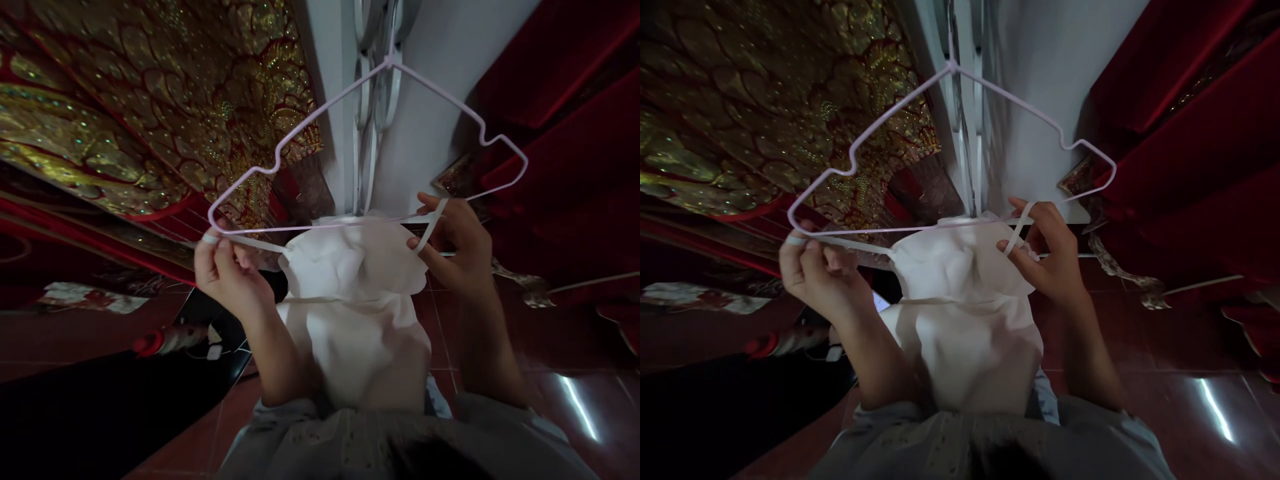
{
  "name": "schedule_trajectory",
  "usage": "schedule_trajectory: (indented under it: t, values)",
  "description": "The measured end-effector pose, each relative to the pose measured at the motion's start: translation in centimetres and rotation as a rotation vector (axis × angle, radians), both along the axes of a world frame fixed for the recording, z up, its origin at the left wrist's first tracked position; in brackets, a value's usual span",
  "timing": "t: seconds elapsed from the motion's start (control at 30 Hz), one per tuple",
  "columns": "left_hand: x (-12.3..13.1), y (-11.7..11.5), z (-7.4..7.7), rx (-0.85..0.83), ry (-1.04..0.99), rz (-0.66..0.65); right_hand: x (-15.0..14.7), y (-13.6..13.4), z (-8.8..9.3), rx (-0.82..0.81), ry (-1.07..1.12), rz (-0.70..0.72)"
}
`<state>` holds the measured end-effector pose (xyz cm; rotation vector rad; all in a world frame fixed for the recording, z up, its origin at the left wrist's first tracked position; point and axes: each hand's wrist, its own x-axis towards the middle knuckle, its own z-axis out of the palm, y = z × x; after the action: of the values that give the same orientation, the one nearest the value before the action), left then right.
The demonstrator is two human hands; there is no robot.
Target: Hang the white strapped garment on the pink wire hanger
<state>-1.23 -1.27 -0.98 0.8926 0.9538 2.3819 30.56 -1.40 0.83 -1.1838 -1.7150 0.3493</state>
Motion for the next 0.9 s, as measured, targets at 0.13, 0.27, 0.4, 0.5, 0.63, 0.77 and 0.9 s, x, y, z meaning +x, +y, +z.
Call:
schedule_trajectory:
  t: [0.13,0.27,0.4,0.5,0.63,0.77,0.9]
  values:
    - [-1.0,1.2,0.0,-0.041,0.029,0.250,0.6,0.1,0.3,-0.014,-0.016,0.004]
    - [-1.9,1.6,0.6,-0.086,0.104,0.322,0.8,0.1,0.2,-0.010,-0.015,0.037]
    - [-2.7,2.0,0.5,-0.028,0.169,0.322,1.0,0.3,0.1,-0.038,0.003,0.036]
    - [-2.8,2.3,0.6,0.012,0.157,0.272,1.5,0.7,0.3,-0.052,0.042,0.052]
    - [-2.0,2.4,1.6,-0.034,0.252,0.104,1.8,1.0,0.4,-0.027,0.054,0.069]
    - [-1.3,2.3,4.0,-0.116,0.444,-0.207,0.8,0.7,-0.4,-0.013,-0.002,0.043]
    - [-1.4,3.0,7.4,-0.176,0.636,-0.226,-0.2,0.4,-1.2,-0.026,-0.065,0.077]
